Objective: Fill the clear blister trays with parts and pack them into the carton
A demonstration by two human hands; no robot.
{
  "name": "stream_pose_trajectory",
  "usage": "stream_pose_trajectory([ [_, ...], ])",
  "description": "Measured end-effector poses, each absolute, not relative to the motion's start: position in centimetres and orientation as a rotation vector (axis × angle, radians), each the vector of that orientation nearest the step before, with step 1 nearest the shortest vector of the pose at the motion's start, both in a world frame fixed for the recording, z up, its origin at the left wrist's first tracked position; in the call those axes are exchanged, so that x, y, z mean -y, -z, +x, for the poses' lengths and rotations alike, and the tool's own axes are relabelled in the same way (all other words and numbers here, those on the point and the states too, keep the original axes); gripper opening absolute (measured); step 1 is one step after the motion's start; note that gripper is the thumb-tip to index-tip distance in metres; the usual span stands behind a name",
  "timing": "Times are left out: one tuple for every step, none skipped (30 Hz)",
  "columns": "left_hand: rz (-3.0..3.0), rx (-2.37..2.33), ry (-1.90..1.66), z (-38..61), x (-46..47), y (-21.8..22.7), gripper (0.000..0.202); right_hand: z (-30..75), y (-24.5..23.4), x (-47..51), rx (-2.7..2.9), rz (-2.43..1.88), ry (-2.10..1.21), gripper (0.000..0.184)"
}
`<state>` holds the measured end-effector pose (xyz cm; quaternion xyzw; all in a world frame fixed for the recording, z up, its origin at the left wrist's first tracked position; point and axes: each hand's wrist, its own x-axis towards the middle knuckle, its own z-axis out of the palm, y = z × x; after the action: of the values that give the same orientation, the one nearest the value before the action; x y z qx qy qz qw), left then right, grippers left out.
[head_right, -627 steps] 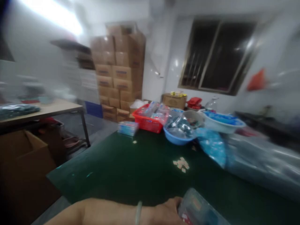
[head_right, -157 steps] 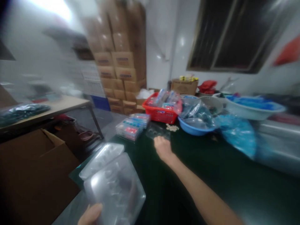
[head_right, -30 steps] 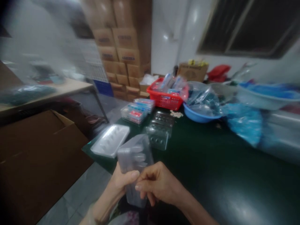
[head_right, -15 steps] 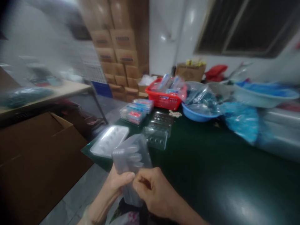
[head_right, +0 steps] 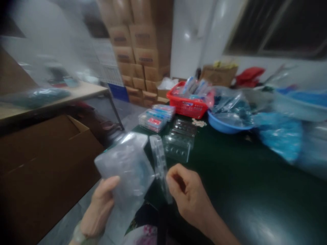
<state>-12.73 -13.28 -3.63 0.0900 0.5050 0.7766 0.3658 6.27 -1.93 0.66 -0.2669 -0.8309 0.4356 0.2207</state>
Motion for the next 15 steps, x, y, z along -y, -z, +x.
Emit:
stream_pose_trajectory([
  [0.179, -1.305, -2.018, -13.7, 13.8, 3.7, 0.052, 6.5, -0.3, 1.7, 2.359, -0.741, -1.070, 0.020],
  [0.139, -1.310, -2.051, -14.6, 14.3, 3.8, 0.050, 6.5, 0.3, 1.6, 2.443, -0.738, -0.923, 0.020],
  [0.110, -1.317, -2.095, -15.6, 14.9, 3.8, 0.049, 6.4, 1.0, 1.6, 2.547, -0.729, -0.774, 0.019],
  [0.103, -1.328, -2.145, -16.4, 15.4, 3.7, 0.049, 6.2, 1.9, 1.7, 2.669, -0.718, -0.637, 0.018],
  [0.120, -1.332, -2.198, -17.1, 15.9, 3.5, 0.050, 5.8, 2.9, 1.9, 2.792, -0.707, -0.515, 0.016],
  [0.153, -1.330, -2.245, -17.6, 16.4, 3.3, 0.050, 5.3, 4.0, 2.0, 2.905, -0.695, -0.415, 0.015],
  [0.189, -1.326, -2.278, -17.8, 16.8, 3.1, 0.050, 4.8, 5.1, 2.1, 2.993, -0.684, -0.339, 0.014],
  [0.219, -1.323, -2.299, -17.9, 17.1, 2.9, 0.049, 4.3, 6.0, 2.2, 3.046, -0.684, -0.292, 0.014],
  [0.238, -1.318, -2.314, -17.9, 17.4, 2.7, 0.046, 3.8, 6.8, 2.1, 3.061, -0.691, -0.265, 0.015],
  [0.249, -1.314, -2.325, -17.7, 17.6, 2.6, 0.044, 3.4, 7.4, 2.0, 3.053, -0.704, -0.254, 0.015],
  [0.245, -1.317, -2.329, -17.5, 17.7, 2.6, 0.044, 3.2, 7.8, 1.7, 3.039, -0.714, -0.257, 0.014],
  [0.235, -1.323, -2.326, -17.3, 17.8, 2.7, 0.045, 3.0, 7.9, 1.4, 3.014, -0.726, -0.272, 0.014],
  [0.224, -1.328, -2.315, -17.1, 17.8, 2.8, 0.046, 3.0, 7.9, 1.0, 2.971, -0.749, -0.289, 0.015],
  [0.213, -1.335, -2.299, -16.9, 17.7, 2.8, 0.048, 3.0, 7.9, 0.6, 2.908, -0.779, -0.300, 0.016],
  [0.205, -1.345, -2.280, -16.7, 17.7, 2.9, 0.050, 3.0, 7.8, 0.0, 2.828, -0.819, -0.293, 0.017],
])
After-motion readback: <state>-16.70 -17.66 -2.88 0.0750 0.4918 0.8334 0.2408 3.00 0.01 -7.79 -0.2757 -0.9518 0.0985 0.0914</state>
